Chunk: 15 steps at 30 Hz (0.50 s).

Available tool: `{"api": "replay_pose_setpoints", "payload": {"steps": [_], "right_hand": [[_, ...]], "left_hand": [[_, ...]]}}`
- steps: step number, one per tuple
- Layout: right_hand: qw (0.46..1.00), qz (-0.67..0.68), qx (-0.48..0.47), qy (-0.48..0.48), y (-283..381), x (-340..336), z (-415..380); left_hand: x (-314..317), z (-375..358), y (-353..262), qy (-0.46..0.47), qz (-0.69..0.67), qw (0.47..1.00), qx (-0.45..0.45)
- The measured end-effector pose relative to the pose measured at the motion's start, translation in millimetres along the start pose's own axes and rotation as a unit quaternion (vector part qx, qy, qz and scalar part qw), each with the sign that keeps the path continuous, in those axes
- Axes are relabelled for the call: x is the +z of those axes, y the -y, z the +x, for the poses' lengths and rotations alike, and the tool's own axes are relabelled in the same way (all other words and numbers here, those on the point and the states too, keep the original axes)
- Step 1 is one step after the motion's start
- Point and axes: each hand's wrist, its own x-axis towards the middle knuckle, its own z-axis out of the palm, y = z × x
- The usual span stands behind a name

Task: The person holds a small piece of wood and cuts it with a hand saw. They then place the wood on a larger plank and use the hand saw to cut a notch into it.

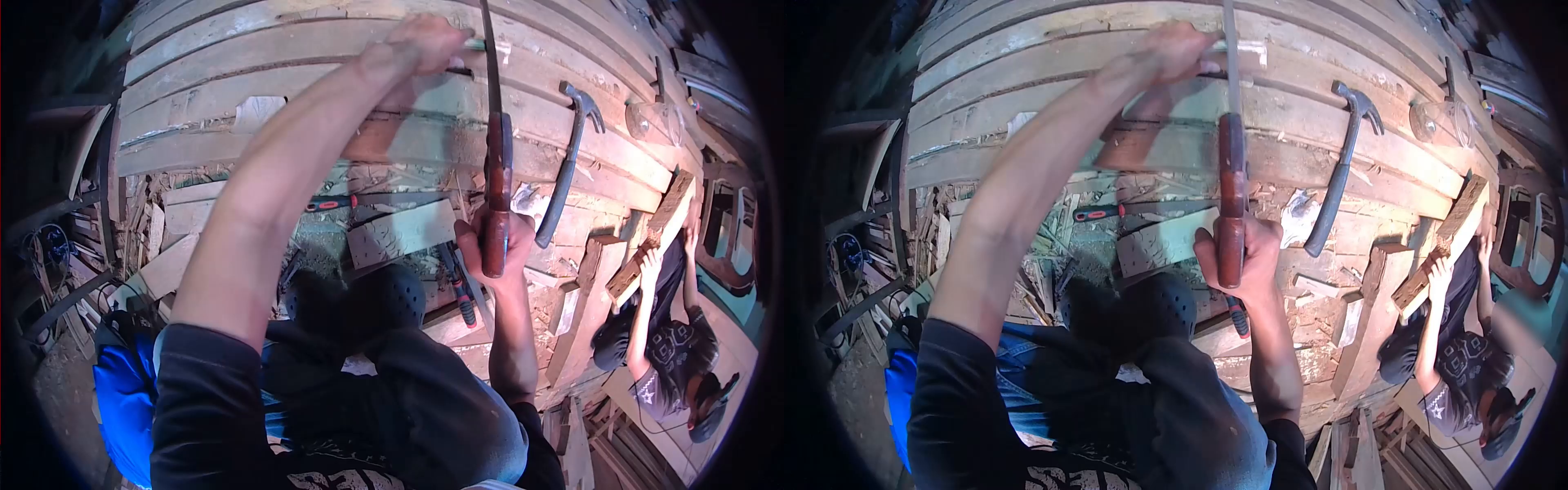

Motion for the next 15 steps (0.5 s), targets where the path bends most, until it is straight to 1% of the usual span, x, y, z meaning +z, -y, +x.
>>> {"api": "replay_pose_setpoints", "payload": {"steps": [1,3,5,6,7,8,9,12,15], "right_hand": [[1.0,-0.02,-0.009,0.014,3.5,-0.9,-1.0],[1.0,-0.009,0.0,0.017,2.5,2.4,-2.4],[0.994,0.112,0.003,-0.011,0.0,9.1,-0.1],[0.988,0.15,0.016,-0.016,-6.0,16.1,-2.0],[0.988,0.154,0.008,-0.018,-5.6,21.2,-0.9],[0.986,0.164,0.022,-0.011,-4.8,26.6,1.9],[0.984,0.173,0.039,-0.004,-4.0,31.2,3.4],[0.986,0.166,0.02,0.0,2.8,32.6,6.5],[0.992,0.128,0.016,0.002,3.3,20.8,2.8]], "left_hand": [[-2.2,-5.5,-1.5,0.003,-0.022,1.0,-0.017],[-3.3,-8.7,10.6,0.01,-0.018,1.0,-0.021],[-15.7,-17.5,16.1,0.008,-0.003,1.0,-0.022],[-21.2,-25.7,16.9,0.064,0.043,0.996,-0.035],[-31.0,-32.7,21.2,0.115,0.092,0.988,-0.052],[-26.7,-42.4,28.8,0.065,0.084,0.994,-0.038],[-23.0,-43.8,34.8,0.062,0.091,0.993,-0.041],[-24.8,-50.2,33.0,0.031,0.071,0.995,-0.062],[-34.6,-39.0,18.9,0.048,0.048,0.996,-0.055]]}}
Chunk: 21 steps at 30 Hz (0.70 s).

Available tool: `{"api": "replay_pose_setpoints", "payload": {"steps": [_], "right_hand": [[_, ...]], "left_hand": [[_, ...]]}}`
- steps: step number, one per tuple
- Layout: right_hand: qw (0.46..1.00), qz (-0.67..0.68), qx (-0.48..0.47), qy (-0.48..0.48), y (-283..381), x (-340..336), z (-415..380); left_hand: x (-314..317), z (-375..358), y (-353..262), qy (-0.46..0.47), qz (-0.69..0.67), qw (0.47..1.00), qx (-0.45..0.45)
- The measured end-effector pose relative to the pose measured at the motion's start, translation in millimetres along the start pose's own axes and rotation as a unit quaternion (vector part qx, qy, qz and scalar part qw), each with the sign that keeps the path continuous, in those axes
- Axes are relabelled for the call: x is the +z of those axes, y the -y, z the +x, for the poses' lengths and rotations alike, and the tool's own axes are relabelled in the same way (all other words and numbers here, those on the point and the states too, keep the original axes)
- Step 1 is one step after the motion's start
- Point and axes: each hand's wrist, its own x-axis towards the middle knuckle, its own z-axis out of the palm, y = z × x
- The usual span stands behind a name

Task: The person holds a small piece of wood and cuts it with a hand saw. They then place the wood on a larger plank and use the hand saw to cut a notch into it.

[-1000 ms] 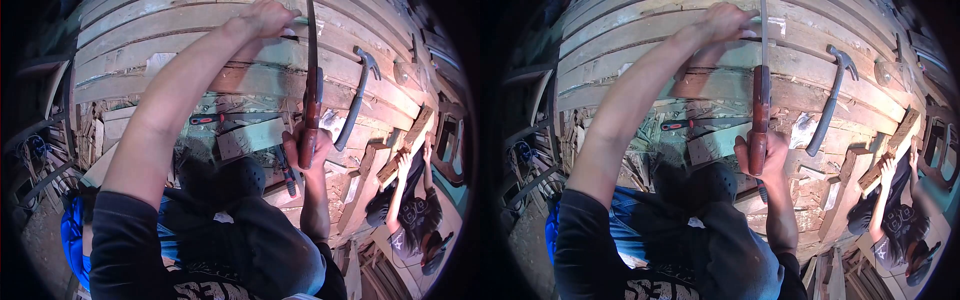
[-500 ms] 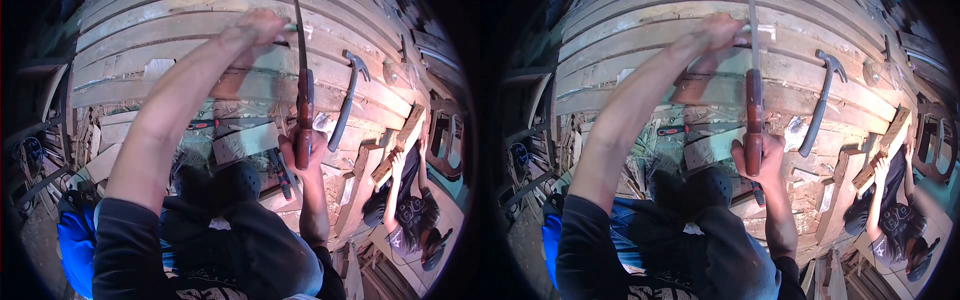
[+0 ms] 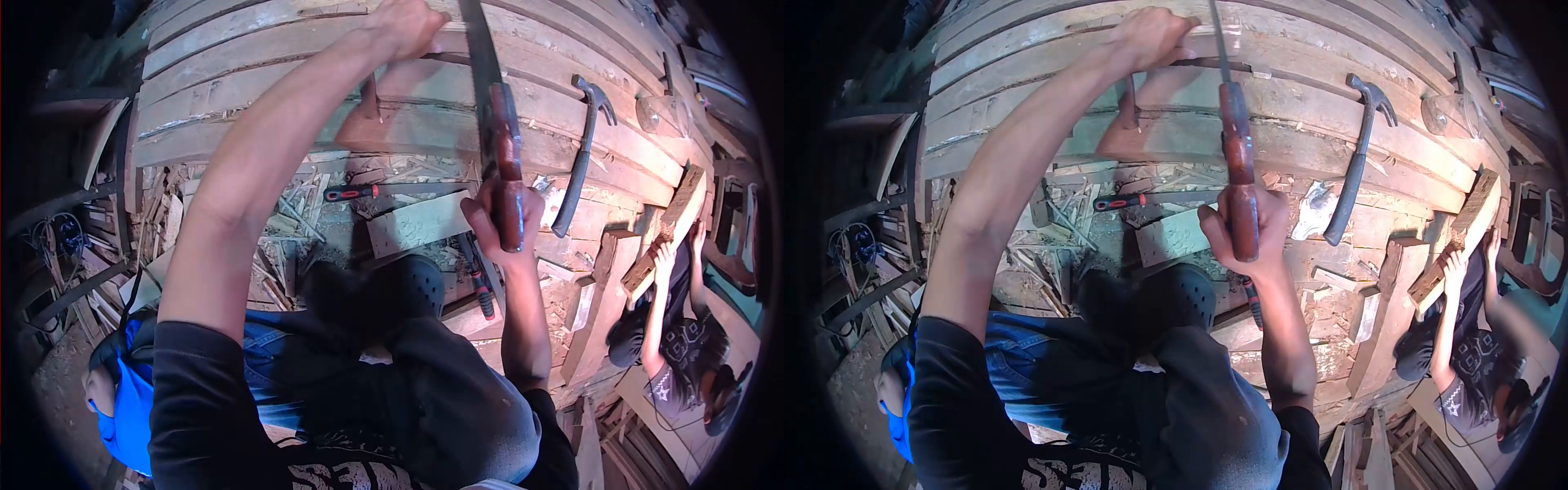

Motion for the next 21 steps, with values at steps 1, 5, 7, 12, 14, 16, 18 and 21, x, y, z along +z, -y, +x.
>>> {"api": "replay_pose_setpoints", "payload": {"steps": [1,5,7,12,14,16,18,21], "right_hand": [[1.0,-0.017,-0.019,0.003,3.6,-4.5,-0.4],[1.0,-0.014,0.01,-0.016,-4.1,-9.9,-6.3],[1.0,-0.019,0.005,-0.016,-11.8,-11.3,-6.8],[0.999,-0.019,0.004,-0.034,-11.1,-7.1,-5.4],[0.999,-0.04,-0.012,-0.023,-9.3,-6.1,-6.1],[0.998,-0.011,0.053,-0.031,-8.5,-0.5,-4.6],[0.998,-0.005,0.049,-0.04,-6.7,1.5,1.1],[0.999,-0.015,0.013,-0.028,-8.4,-0.5,6.2]], "left_hand": [[3.3,4.0,-4.6,-0.011,-0.004,1.0,0.005],[22.9,14.0,-13.9,0.015,-0.005,0.999,0.031],[26.7,16.3,-10.4,0.009,-0.009,0.999,0.039],[25.0,17.4,-8.0,-0.005,-0.013,0.999,0.045],[29.1,21.9,-3.7,0.008,0.015,0.997,0.077],[36.5,25.0,1.1,-0.006,-0.016,0.997,0.072],[43.8,28.0,8.6,-0.02,-0.042,0.997,0.068],[48.3,35.5,11.3,-0.137,-0.032,0.985,0.096]]}}
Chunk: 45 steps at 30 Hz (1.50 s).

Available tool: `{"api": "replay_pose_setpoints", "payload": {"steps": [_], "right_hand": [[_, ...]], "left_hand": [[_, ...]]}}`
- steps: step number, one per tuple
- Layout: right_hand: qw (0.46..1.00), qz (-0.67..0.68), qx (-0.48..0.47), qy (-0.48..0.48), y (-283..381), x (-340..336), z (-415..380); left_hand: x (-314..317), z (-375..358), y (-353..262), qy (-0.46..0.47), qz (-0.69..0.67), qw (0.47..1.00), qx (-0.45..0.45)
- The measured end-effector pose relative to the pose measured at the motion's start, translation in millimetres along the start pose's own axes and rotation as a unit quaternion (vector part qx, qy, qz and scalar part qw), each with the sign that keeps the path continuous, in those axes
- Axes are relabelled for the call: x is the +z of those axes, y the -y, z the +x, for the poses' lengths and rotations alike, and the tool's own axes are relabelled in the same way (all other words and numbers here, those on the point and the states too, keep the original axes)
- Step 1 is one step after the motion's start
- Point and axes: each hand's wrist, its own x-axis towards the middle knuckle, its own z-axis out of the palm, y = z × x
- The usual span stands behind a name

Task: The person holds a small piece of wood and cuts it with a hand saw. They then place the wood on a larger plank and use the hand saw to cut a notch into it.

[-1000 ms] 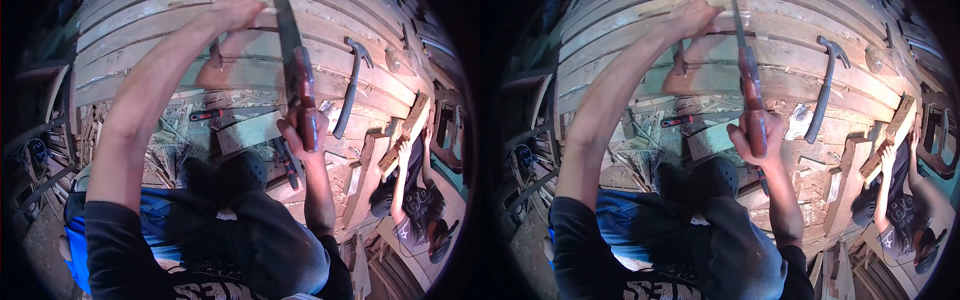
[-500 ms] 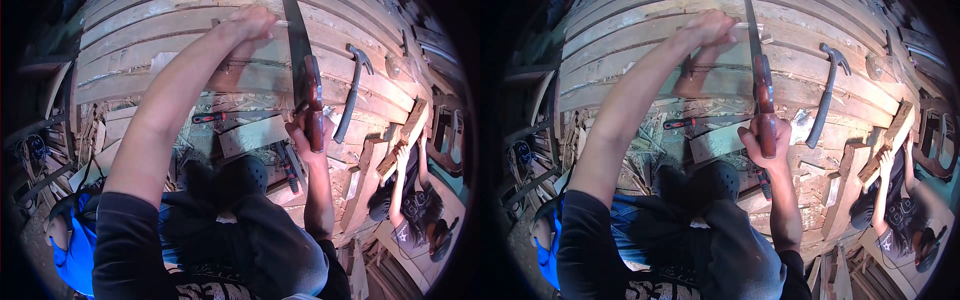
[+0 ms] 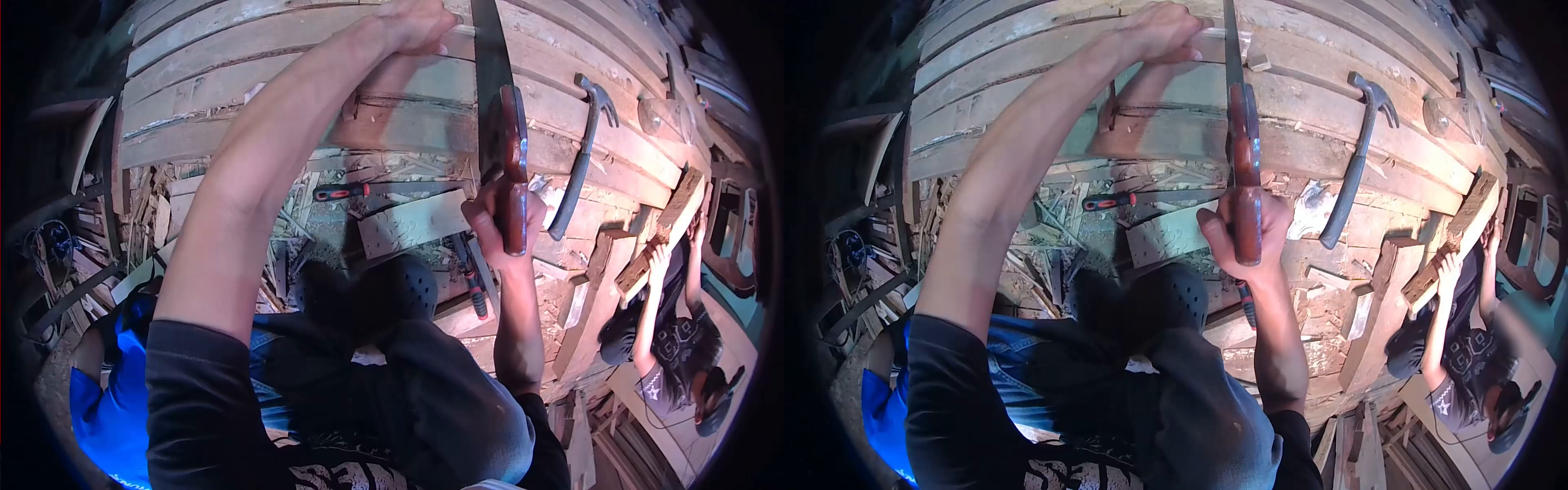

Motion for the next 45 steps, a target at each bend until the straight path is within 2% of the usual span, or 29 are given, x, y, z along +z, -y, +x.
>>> {"api": "replay_pose_setpoints", "payload": {"steps": [1,2,3,5,8,12,18,20,24,28,31,33,35,39,41,42,45], "right_hand": [[1.0,-0.009,-0.025,0.016,-1.4,-0.5,-0.6],[1.0,-0.021,0.003,0.015,-2.8,0.1,-3.4],[1.0,-0.021,0.008,0.019,-2.9,2.0,-4.6],[1.0,-0.01,0.005,0.001,-2.4,6.5,-5.0],[1.0,-0.015,-0.002,-0.002,-0.6,7.5,-6.2],[1.0,-0.018,-0.003,0.009,1.2,5.8,-5.3],[1.0,0.012,0.019,-0.016,9.6,14.7,-1.6],[0.999,0.013,0.027,-0.013,9.0,11.2,-5.3],[0.999,0.017,0.037,0.006,5.0,1.7,-7.5],[0.999,0.016,0.028,0.004,6.9,0.7,-1.4],[1.0,0.002,0.011,-0.009,4.5,6.6,-4.4],[1.0,-0.012,-0.016,-0.02,-2.1,8.7,-13.1],[0.999,0.009,-0.002,-0.046,-7.5,10.4,-19.6],[0.999,0.015,0.031,-0.017,-6.3,14.0,-30.9],[1.0,-0.011,0.003,-0.013,-5.3,15.6,-28.0],[1.0,0.011,0.016,-0.017,-4.2,16.6,-29.0],[0.997,0.042,0.033,-0.051,-1.0,20.9,-16.8]], "left_hand": [[-5.6,5.2,0.6,0.054,0.005,0.999,-0.004],[-8.7,5.0,-0.2,0.111,0.008,0.994,-0.01],[-8.6,2.4,0.1,0.114,0.004,0.993,-0.013],[-5.1,0.8,3.8,0.064,-0.042,0.997,0.014],[-1.4,-3.1,0.1,0.031,0.0,0.999,0.024],[-7.2,-5.9,-4.9,0.064,-0.005,0.998,0.002],[-8.6,-1.9,-1.3,0.04,-0.004,0.999,0.009],[-11.3,0.6,-1.0,0.102,0.005,0.995,0.006],[-13.8,4.3,-1.5,0.149,-0.006,0.989,0.012],[-17.1,3.5,-6.6,0.13,0.02,0.991,0.014],[-20.9,2.2,-10.3,0.149,0.031,0.988,-0.032],[-14.7,-2.1,-8.3,0.127,-0.002,0.992,-0.001],[-17.2,-3.5,-17.4,0.131,0.04,0.99,-0.04],[-4.7,-15.4,-15.6,0.09,0.066,0.993,-0.026],[-18.2,-17.0,-25.6,0.139,0.043,0.988,-0.046],[-6.2,-17.3,-17.8,0.114,0.027,0.993,-0.022],[-10.0,-12.2,-16.3,0.128,0.028,0.991,-0.01]]}}
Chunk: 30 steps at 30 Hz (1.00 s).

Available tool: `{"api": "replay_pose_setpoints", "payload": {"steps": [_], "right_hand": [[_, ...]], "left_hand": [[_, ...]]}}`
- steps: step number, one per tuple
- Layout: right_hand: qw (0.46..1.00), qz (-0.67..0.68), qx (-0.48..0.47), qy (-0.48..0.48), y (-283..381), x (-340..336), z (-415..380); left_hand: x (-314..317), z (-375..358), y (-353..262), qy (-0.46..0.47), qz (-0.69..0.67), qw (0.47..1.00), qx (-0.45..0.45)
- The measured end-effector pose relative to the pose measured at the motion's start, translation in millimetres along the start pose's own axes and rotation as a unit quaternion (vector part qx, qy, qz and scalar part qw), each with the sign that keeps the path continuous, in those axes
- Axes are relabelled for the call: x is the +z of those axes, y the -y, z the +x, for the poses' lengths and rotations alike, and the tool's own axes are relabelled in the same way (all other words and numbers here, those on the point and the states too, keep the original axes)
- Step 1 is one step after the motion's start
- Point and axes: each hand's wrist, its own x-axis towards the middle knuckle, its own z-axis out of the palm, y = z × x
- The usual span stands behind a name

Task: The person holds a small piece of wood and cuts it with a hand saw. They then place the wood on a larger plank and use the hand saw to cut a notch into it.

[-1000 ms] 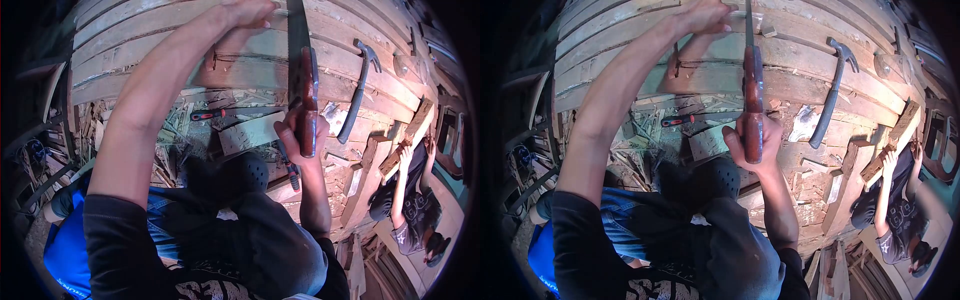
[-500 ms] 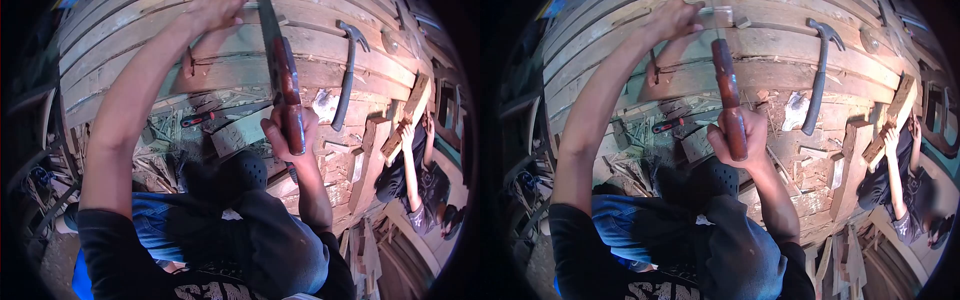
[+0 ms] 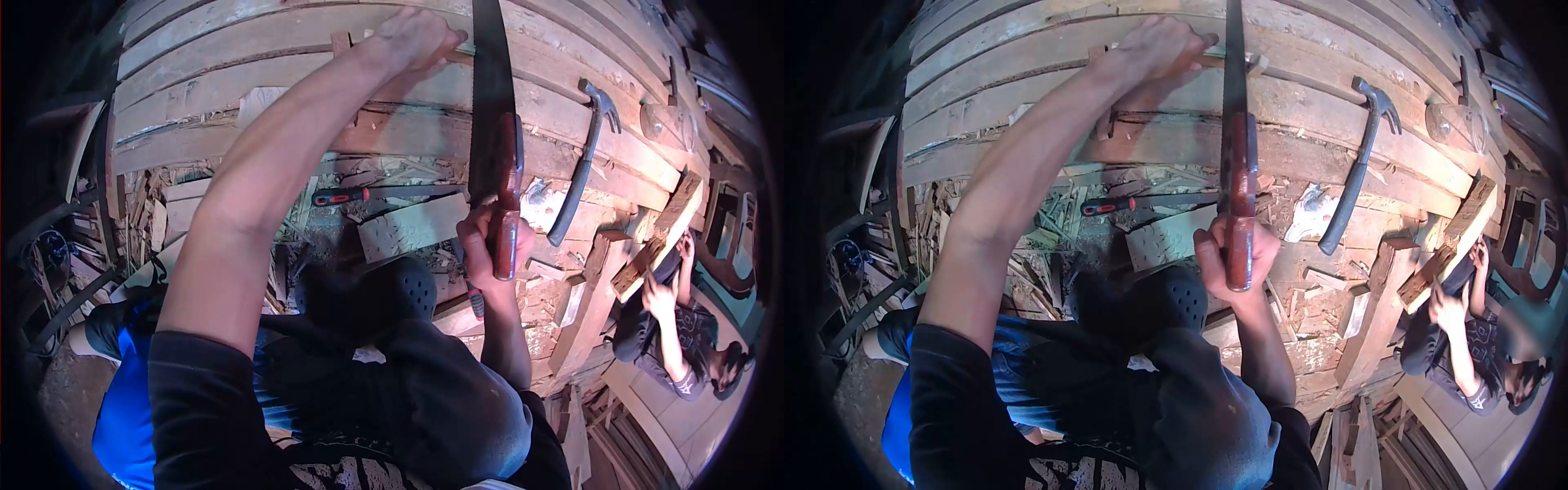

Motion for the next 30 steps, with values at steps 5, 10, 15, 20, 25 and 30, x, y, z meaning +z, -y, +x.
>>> {"api": "replay_pose_setpoints", "payload": {"steps": [5,10,15,20,25,30], "right_hand": [[1.0,-0.01,0.008,0.014,-0.6,-7.6,1.1],[0.999,-0.034,-0.033,0.02,0.7,0.4,7.7],[1.0,-0.021,0.013,0.015,5.4,5.6,-2.1],[0.998,-0.057,-0.006,0.02,29.3,-4.9,6.5],[0.999,-0.019,-0.015,-0.026,73.2,-21.1,2.3],[0.994,0.08,0.015,0.077,52.1,-45.7,-36.6]], "left_hand": [[3.1,1.2,3.3,0.012,0.005,1.0,0.023],[21.9,-1.4,12.3,-0.061,-0.016,0.998,0.027],[30.0,-4.0,11.5,-0.058,-0.011,0.998,0.026],[10.3,7.3,11.8,0.012,-0.022,1.0,0.008],[-69.3,13.2,-14.3,-0.079,0.0,0.995,0.062],[-67.4,-31.3,-33.9,-0.08,-0.001,0.996,0.049]]}}
